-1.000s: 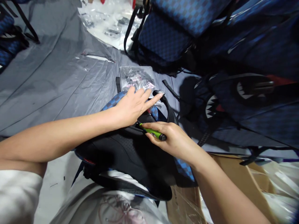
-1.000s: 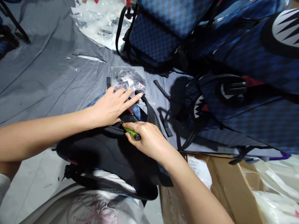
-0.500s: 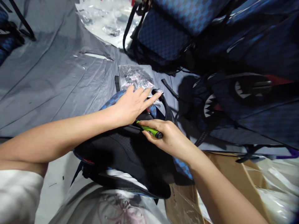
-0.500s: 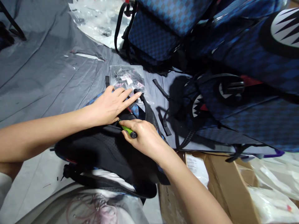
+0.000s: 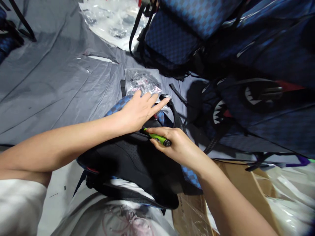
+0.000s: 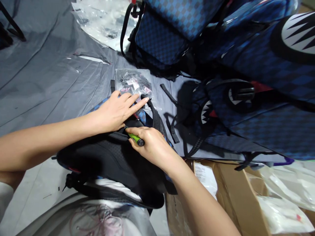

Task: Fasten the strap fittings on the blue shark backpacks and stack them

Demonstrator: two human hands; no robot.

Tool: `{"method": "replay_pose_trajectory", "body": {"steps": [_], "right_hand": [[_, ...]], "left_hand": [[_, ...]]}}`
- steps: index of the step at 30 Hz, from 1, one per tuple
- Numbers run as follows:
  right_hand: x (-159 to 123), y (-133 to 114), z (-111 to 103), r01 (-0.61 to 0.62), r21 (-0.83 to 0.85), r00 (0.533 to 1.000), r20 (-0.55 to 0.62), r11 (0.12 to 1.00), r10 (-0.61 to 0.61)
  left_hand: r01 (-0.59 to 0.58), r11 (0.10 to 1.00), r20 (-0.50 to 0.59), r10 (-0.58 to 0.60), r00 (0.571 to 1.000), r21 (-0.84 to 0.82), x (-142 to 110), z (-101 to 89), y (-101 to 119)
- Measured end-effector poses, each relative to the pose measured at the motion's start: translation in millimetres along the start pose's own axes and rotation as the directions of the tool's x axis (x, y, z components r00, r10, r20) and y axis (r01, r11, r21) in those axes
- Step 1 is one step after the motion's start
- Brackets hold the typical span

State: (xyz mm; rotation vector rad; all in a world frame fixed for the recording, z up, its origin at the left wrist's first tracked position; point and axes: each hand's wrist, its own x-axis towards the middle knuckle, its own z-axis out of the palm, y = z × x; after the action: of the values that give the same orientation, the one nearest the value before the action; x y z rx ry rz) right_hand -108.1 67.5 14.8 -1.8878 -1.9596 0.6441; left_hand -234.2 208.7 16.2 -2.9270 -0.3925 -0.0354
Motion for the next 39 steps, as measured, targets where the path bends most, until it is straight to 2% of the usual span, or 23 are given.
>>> {"method": "replay_pose_trajectory", "body": {"steps": [6, 18, 23, 27, 32, 39], "right_hand": [[0.0, -3.1, 0.6, -0.008, 0.006, 1.0, -0.03, 1.0, 0.009], [4.1, -12.5, -2.0, -0.092, -0.095, 0.995, 0.029, 0.991, 0.095], [4.6, -13.4, -4.0, -0.085, -0.097, 0.995, 0.048, 0.992, 0.09], [4.9, -14.9, -2.5, -0.079, -0.08, 0.997, 0.011, 0.994, 0.08], [2.8, -17.5, -3.1, -0.107, -0.132, 0.993, 0.034, 0.985, 0.113], [-0.5, -16.7, -3.2, -0.104, -0.09, 0.994, 0.013, 0.99, 0.105]], "left_hand": [[0.004, 1.0, -0.008, -0.004, 1.0, 0.0, 0.0, 1.3, -0.5], [0.004, 1.0, -0.018, -0.004, 1.0, -0.019, -0.2, 3.0, -1.7], [0.002, 1.0, -0.009, -0.002, 1.0, -0.029, -0.2, 2.6, -1.8], [0.007, 0.999, 0.005, -0.007, 1.0, -0.038, -0.7, 0.9, -1.1], [0.005, 1.0, 0.006, -0.005, 1.0, -0.016, -1.4, -0.7, -0.6], [-0.002, 1.0, -0.008, 0.002, 1.0, 0.01, -3.1, -2.6, 0.1]]}}
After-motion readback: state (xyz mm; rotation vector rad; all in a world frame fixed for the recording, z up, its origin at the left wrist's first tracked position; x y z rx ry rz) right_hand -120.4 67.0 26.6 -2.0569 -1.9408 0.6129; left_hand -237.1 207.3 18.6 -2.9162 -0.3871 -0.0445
